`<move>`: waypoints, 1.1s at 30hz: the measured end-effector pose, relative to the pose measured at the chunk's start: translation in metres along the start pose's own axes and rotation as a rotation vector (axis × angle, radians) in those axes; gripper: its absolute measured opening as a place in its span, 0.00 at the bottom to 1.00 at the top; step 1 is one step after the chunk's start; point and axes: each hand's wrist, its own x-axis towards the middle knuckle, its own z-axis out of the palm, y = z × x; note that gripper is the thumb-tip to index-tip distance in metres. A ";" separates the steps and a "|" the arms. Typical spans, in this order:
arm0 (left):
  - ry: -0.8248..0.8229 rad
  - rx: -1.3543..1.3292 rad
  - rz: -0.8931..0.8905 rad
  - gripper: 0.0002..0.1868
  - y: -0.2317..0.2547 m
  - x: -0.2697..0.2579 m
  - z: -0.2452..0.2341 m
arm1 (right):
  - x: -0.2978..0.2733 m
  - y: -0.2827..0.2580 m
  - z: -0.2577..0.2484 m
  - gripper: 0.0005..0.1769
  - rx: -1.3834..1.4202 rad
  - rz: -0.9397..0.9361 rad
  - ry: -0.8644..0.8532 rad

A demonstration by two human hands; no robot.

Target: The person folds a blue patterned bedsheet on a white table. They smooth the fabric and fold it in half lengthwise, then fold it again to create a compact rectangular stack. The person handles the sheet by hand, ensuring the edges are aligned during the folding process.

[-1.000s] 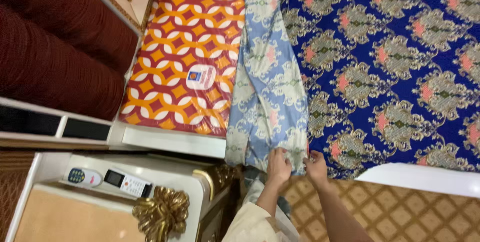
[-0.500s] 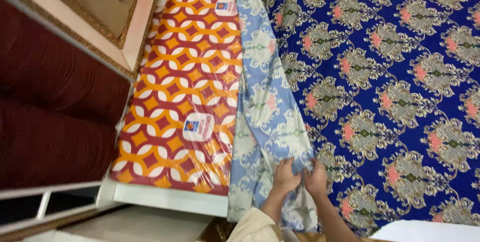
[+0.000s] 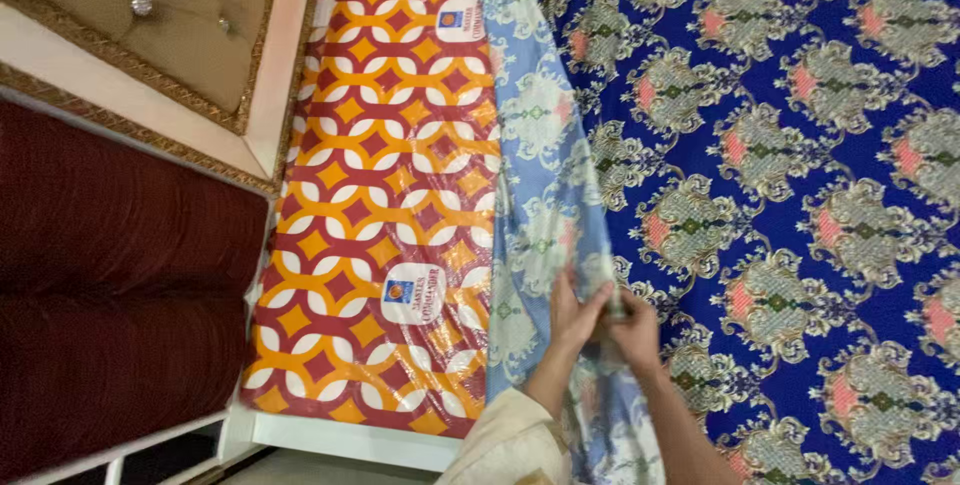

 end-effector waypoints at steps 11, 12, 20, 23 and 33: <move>0.332 0.241 -0.032 0.33 0.122 0.004 -0.021 | 0.015 0.000 -0.011 0.17 0.114 -0.260 -0.119; 0.381 0.187 0.056 0.30 0.118 0.006 -0.016 | 0.031 0.005 -0.011 0.19 0.225 -0.340 -0.147; 0.522 0.108 0.240 0.09 0.099 0.007 0.007 | 0.136 -0.012 -0.001 0.24 -1.153 -0.038 -0.674; 0.567 -0.006 0.270 0.05 0.101 0.010 0.010 | 0.180 -0.035 0.009 0.19 -1.309 -0.118 -0.712; 0.503 -0.100 0.112 0.18 0.129 0.016 0.005 | 0.236 -0.064 0.065 0.21 0.754 0.421 -0.567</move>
